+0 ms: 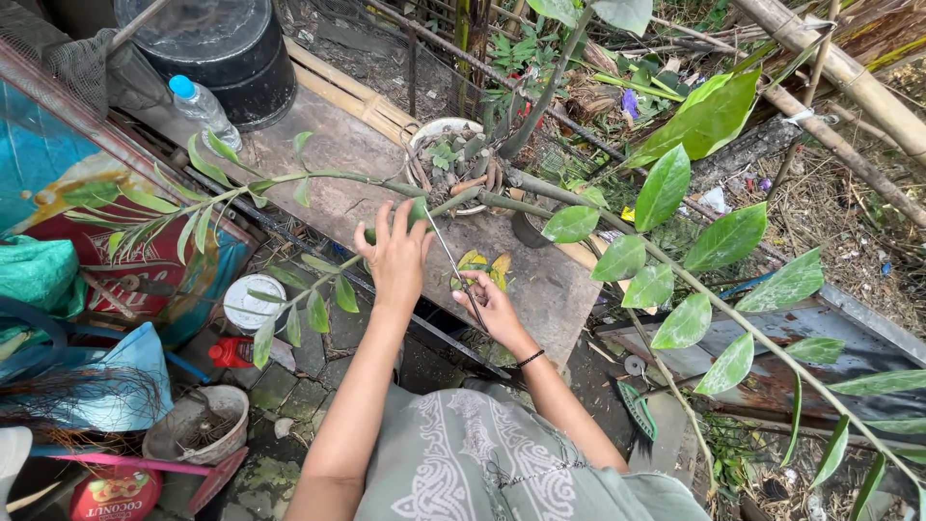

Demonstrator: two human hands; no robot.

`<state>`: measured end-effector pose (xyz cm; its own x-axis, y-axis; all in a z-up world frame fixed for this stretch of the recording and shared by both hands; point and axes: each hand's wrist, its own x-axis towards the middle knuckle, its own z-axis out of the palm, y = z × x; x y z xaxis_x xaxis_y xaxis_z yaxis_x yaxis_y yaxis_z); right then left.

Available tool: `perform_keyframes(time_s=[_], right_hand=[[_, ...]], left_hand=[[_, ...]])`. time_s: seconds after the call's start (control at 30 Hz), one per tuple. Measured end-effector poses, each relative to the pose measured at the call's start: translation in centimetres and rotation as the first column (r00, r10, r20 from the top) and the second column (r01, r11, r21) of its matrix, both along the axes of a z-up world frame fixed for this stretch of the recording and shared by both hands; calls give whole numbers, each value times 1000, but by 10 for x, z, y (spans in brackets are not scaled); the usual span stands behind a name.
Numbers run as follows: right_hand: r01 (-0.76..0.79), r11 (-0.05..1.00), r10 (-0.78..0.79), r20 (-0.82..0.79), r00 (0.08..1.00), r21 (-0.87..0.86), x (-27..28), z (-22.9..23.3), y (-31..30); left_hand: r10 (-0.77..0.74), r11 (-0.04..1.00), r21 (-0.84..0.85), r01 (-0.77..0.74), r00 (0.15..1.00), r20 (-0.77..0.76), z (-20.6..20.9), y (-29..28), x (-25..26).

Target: Pruning and cutting stems of a plant using shears in an outdoor garden.

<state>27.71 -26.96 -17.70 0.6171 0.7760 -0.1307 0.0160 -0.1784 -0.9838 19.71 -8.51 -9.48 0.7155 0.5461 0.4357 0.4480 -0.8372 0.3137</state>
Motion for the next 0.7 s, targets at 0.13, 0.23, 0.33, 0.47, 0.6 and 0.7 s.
perform_keyframes(time_s=[0.13,0.23,0.33,0.47,0.6,0.7], right_hand=[[-5,1000,5,25,1000,-3,2,-1,-3],[-10,1000,10,17,1000,2,1,1,-5],[3,999,-1,63,998,-32,-1,2,-6],[-3,1000,1,-149,989,-17,-7,11,-6],[-24,999,28,-184,982,26,-8,14,-7],[-29,1000,29,-187,982,7,-9,20,-7]], left_hand=[[-48,999,22,49,998,-26,15,4,4],[-69,997,16,71,991,-118,16,6,7],[-47,997,52,54,992,-117,9,5,7],[-14,996,91,27,990,-140,4,5,5],[33,995,100,-14,980,-196,2,5,7],[47,993,112,-25,978,-203,0,4,7]])
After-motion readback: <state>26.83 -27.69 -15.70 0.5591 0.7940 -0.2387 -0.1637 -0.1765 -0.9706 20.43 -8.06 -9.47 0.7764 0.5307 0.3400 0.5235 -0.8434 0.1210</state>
